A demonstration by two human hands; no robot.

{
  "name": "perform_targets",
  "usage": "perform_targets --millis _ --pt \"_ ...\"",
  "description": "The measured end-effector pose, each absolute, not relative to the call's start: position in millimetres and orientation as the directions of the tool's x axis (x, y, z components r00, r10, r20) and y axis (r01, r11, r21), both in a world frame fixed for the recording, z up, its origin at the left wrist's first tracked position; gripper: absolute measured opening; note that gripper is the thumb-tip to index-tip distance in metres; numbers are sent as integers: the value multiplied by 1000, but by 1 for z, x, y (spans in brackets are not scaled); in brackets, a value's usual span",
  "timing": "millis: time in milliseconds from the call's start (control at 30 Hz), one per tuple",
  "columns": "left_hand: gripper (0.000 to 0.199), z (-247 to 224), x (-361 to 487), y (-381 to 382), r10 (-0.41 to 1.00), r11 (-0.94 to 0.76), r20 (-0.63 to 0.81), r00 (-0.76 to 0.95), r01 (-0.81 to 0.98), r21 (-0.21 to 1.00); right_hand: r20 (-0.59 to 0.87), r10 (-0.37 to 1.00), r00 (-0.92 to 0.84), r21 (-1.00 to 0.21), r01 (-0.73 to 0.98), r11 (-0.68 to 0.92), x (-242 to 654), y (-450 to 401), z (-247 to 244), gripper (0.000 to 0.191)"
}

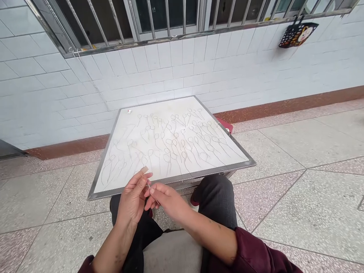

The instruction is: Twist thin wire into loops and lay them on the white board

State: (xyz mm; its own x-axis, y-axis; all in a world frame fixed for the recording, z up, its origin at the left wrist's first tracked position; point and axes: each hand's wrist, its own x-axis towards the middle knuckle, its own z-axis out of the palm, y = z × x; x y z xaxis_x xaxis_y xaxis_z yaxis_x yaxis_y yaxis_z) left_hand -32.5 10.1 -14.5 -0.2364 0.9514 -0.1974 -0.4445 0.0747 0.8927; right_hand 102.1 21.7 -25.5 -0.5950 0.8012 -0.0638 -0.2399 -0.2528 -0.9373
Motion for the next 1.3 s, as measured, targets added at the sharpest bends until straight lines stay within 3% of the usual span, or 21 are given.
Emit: perform_targets --millis 200,267,467,600,800,1033,1300 --pt "41 -5 -28 9 945 -6 -97 -314 -313 950 37 834 -550 -990 -134 -44 104 23 -30 41" --pt "40 -4 -28 8 949 7 -98 -300 -290 957 39 859 -510 -988 -147 -42 104 25 -30 38" --pt "41 -3 -29 9 954 7 -133 -270 -424 906 13 901 -433 -982 -177 -71 98 23 -34 33" --pt "50 -2 -31 8 968 70 -181 -173 -508 859 78 893 -443 -991 -129 22 101 20 -31 28" --pt "54 0 -26 5 970 90 -185 -157 -474 876 219 920 -325 -975 -37 218 106 30 -16 26" --pt "50 0 -24 0 976 143 -188 -107 -335 931 114 933 -340 -983 -173 57 107 41 -9 24" --pt "45 -1 -28 -3 962 62 -150 -226 -354 933 142 961 -238 -990 -16 142 111 42 -19 15"
